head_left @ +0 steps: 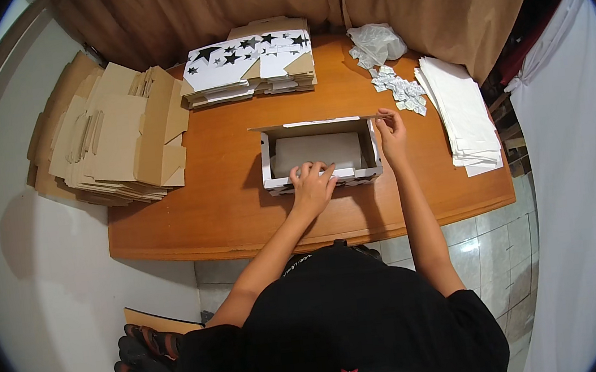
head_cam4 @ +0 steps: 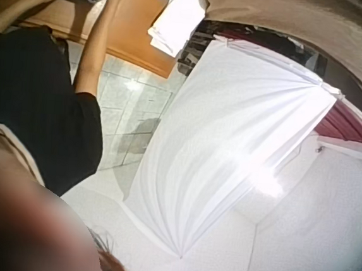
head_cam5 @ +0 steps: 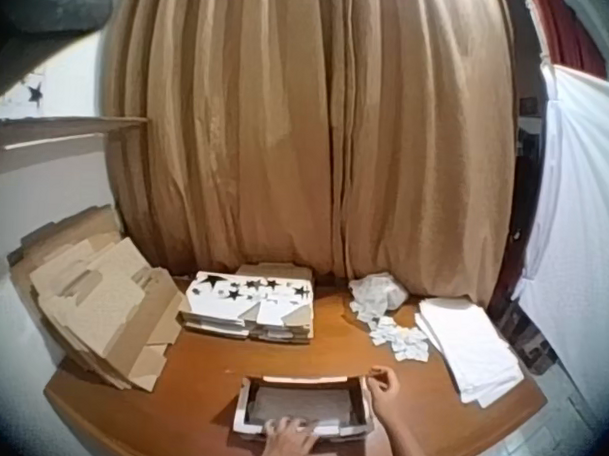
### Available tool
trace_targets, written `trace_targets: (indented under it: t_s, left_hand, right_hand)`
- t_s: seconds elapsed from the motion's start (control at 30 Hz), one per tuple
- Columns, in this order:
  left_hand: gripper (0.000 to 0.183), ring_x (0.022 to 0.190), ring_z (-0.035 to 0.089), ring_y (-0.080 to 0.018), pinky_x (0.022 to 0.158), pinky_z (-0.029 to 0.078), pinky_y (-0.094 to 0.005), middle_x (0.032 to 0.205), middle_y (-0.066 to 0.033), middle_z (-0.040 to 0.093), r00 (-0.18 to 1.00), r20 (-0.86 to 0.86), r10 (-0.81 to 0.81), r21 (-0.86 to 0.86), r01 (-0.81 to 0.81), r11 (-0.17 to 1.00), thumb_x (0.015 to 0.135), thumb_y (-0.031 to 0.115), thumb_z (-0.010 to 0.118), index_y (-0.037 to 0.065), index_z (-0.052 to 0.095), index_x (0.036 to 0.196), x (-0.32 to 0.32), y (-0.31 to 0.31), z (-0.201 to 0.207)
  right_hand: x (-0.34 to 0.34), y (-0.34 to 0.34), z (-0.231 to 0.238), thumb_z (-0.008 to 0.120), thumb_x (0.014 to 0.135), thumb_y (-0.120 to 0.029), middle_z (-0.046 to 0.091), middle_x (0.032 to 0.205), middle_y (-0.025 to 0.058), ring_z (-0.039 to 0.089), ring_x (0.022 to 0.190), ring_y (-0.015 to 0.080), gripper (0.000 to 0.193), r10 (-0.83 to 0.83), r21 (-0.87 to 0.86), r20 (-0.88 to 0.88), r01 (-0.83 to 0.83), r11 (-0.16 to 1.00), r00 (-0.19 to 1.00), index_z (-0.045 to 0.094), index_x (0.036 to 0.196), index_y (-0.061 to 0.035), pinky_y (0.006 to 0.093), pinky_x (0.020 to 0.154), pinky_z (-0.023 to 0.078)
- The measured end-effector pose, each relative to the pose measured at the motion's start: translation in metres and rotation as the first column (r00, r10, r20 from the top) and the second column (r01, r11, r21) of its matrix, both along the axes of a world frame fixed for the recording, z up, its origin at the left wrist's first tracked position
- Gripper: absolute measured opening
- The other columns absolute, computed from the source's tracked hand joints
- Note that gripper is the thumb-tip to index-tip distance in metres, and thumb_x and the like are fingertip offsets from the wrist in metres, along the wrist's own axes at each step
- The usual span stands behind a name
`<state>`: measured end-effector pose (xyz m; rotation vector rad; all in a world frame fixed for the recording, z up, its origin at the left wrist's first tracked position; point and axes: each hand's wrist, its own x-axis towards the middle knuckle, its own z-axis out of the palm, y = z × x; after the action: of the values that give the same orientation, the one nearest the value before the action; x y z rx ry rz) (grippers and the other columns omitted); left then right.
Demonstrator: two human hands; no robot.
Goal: The recorder folds shoe boxes, wraps sandals in paper, places them inside, and stacks the boxes on a shelf.
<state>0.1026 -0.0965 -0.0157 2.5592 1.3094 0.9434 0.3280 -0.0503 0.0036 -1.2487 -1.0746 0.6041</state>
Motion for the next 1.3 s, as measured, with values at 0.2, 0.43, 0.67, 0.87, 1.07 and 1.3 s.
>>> trace_targets:
  t_s: [0.2,0.43,0.67,0.87,1.07,1.3]
  left_hand:
    - [0.020,0.095,0.054,-0.0243,0.089,0.025,-0.0471,0.095,-0.0056,0.064,0.990,0.105,0.096,-0.559,-0.021,0.829,0.082,0.027,0.060,0.012,0.068,0.093,0.007,0.018,0.015]
    - [0.022,0.108,0.044,-0.0305,0.089,0.024,-0.0491,0.109,-0.0122,0.057,0.996,0.050,0.080,-0.225,-0.067,0.972,0.077,0.030,0.063,0.011,0.069,0.086,0.006,0.005,0.006]
    - [0.027,0.106,0.037,-0.0350,0.091,0.023,-0.0496,0.107,-0.0190,0.048,0.985,-0.027,0.168,-0.044,-0.169,0.985,0.073,0.026,0.066,0.010,0.065,0.094,-0.017,-0.036,-0.017]
    - [0.040,0.114,0.029,-0.0322,0.094,0.022,-0.0473,0.120,-0.0149,0.036,0.992,-0.057,0.110,0.038,-0.108,0.993,0.073,0.021,0.065,0.021,0.059,0.113,-0.036,-0.055,-0.040]
    - [0.050,0.123,0.021,-0.0328,0.100,0.017,-0.0513,0.131,-0.0129,0.029,0.964,-0.073,0.257,0.221,-0.235,0.946,0.074,0.020,0.062,0.032,0.054,0.122,-0.039,-0.059,-0.059]
    - [0.053,0.136,0.000,-0.0366,0.101,0.003,-0.0630,0.147,-0.0153,0.012,0.967,-0.164,0.194,0.093,-0.181,0.979,0.076,0.020,0.063,0.035,0.050,0.125,-0.044,-0.053,-0.057]
  right_hand:
    - [-0.004,-0.006,-0.002,0.061,0.084,-0.015,0.055,0.103,0.0072,0.054,0.092,0.0138,0.031,0.047,-0.001,-0.054,-0.047,0.999,0.997,0.051,0.111,-0.0027,0.0287,0.081,0.045]
    - [-0.002,-0.023,-0.013,0.063,0.083,-0.014,0.052,0.110,0.0091,0.051,0.100,0.0152,0.031,0.155,0.031,-0.151,-0.152,0.988,0.976,0.051,0.109,-0.0020,0.0293,0.086,0.043]
    - [-0.013,-0.057,-0.004,0.077,0.064,-0.015,0.049,0.119,0.0183,0.049,0.110,0.0294,0.031,0.095,-0.032,0.225,-0.090,0.995,0.970,0.059,0.085,-0.0028,0.0363,0.093,0.040]
    - [-0.020,-0.075,-0.009,0.075,0.063,-0.018,0.048,0.118,0.0180,0.045,0.112,0.0346,0.028,0.144,-0.140,0.517,-0.083,0.987,0.844,0.059,0.083,-0.0049,0.0420,0.093,0.038]
    - [-0.039,-0.076,-0.002,0.078,0.061,-0.023,0.046,0.119,0.0183,0.040,0.113,0.0366,0.040,0.064,-0.096,0.663,0.000,0.995,0.746,0.063,0.094,-0.0068,0.0441,0.093,0.038]
    - [-0.046,-0.078,-0.018,0.077,0.063,-0.021,0.049,0.118,0.0151,0.040,0.111,0.0372,0.042,-0.032,-0.009,0.723,0.055,0.998,0.690,0.066,0.103,-0.0141,0.0439,0.092,0.039]
